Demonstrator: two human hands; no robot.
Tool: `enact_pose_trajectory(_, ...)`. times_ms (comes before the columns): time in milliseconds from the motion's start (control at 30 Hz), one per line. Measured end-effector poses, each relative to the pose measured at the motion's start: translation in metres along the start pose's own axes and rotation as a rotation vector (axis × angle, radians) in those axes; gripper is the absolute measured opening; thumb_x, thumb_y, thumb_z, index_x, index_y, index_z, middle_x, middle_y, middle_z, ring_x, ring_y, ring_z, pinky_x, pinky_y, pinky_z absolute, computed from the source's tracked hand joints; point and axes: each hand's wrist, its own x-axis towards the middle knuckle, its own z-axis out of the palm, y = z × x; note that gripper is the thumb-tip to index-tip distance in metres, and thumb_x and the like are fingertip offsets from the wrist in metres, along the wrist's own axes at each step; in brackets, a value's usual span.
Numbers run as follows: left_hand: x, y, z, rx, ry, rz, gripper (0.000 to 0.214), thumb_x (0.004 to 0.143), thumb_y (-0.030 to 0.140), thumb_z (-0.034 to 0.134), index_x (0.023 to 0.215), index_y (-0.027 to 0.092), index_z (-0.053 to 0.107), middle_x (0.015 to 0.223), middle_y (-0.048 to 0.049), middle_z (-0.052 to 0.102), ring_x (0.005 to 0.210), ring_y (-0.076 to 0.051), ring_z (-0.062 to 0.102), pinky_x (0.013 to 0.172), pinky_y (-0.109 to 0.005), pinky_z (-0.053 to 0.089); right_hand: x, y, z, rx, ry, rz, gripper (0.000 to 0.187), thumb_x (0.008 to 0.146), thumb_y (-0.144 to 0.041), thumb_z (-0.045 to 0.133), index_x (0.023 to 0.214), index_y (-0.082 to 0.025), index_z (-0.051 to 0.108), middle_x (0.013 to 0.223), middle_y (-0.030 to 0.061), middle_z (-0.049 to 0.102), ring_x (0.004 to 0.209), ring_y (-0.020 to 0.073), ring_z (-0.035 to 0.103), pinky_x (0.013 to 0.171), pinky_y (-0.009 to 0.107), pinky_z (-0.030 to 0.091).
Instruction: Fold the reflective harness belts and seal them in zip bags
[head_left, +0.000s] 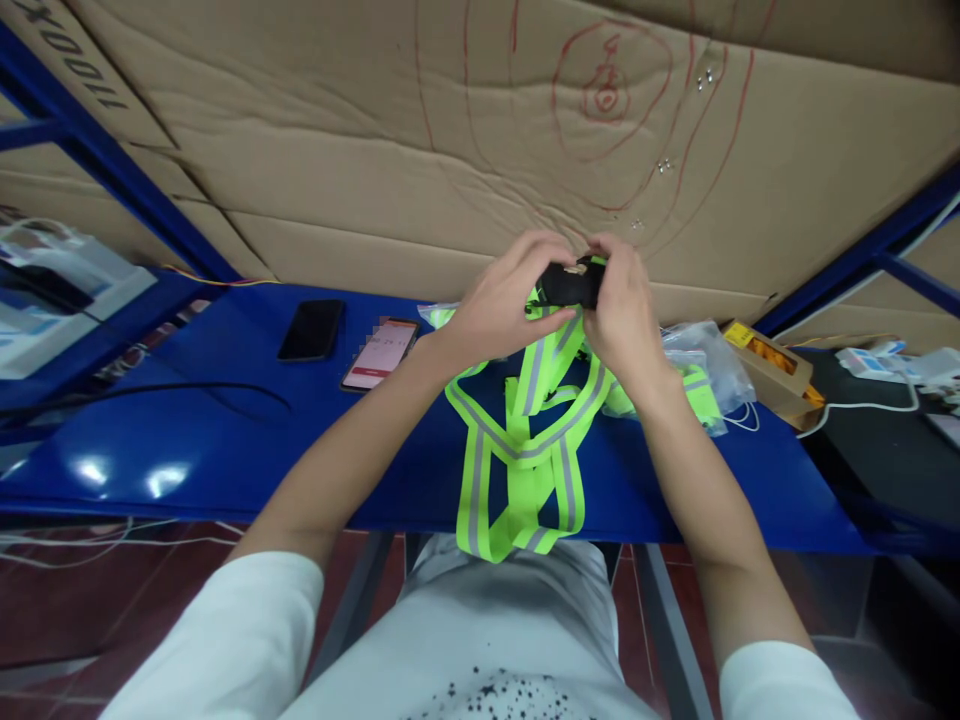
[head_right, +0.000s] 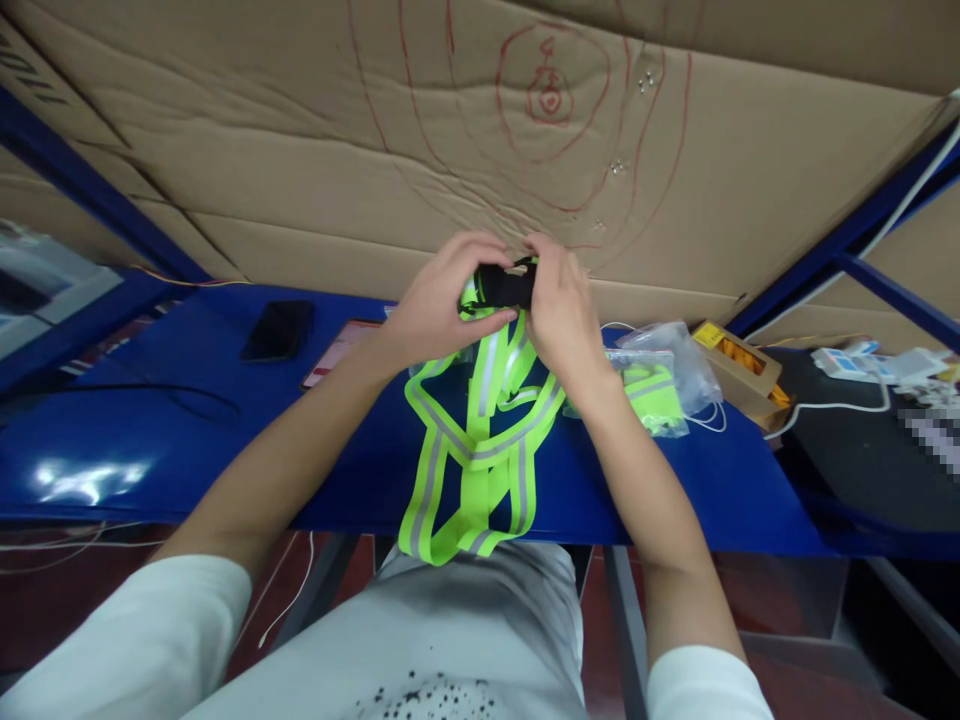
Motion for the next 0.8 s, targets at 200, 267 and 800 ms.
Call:
enact_pose_trajectory(200,-0.001,-0.011,0.002,0.070,-0.029,0.050,0.042,0.087,0.041,0.077,0.123,0.021,0.068,0.140,-0.0117,0.062,0.133,-0.028,0.059,0.116,-0.040,0.042,0.000,-0.008,-0.003,-0.255,-0.128,0.030,0.057,0.104,-0.019,0.032,0.160,-0.017,0.038,0.137,0.0191,0.057,0.126,0.0359,0.054,0.109,0.056,0.043)
enact_pose_trajectory(267,0.000,-0.013,0.003,0.149,-0.035,0.032,0.039,0.086,0.038,0.077,0.120,0.021,0.070,0.138,-0.0106,0.065,0.130,-0.028,0.061,0.114,-0.041,0.044,0.000,-0.009,0.000,-0.333,-0.202,0.032,0.058,0.104,-0.018,0.029,0.161,-0.013,0.036,0.140,0.0214,0.055,0.128,0.0364,0.051,0.108,0.057,0.042)
enact_pose_trajectory(800,-0.010,0.034,0.005,0.478,-0.118,-0.020,0.044,0.093,0.047,0.069,0.131,0.026,0.064,0.125,-0.0044,0.067,0.107,-0.023,0.070,0.085,-0.035,0.056,-0.017,-0.017,-0.045,-0.372,-0.283,0.017,0.062,0.099,-0.008,0.040,0.161,-0.011,0.044,0.143,0.0211,0.063,0.131,0.0333,0.060,0.109,0.051,0.049)
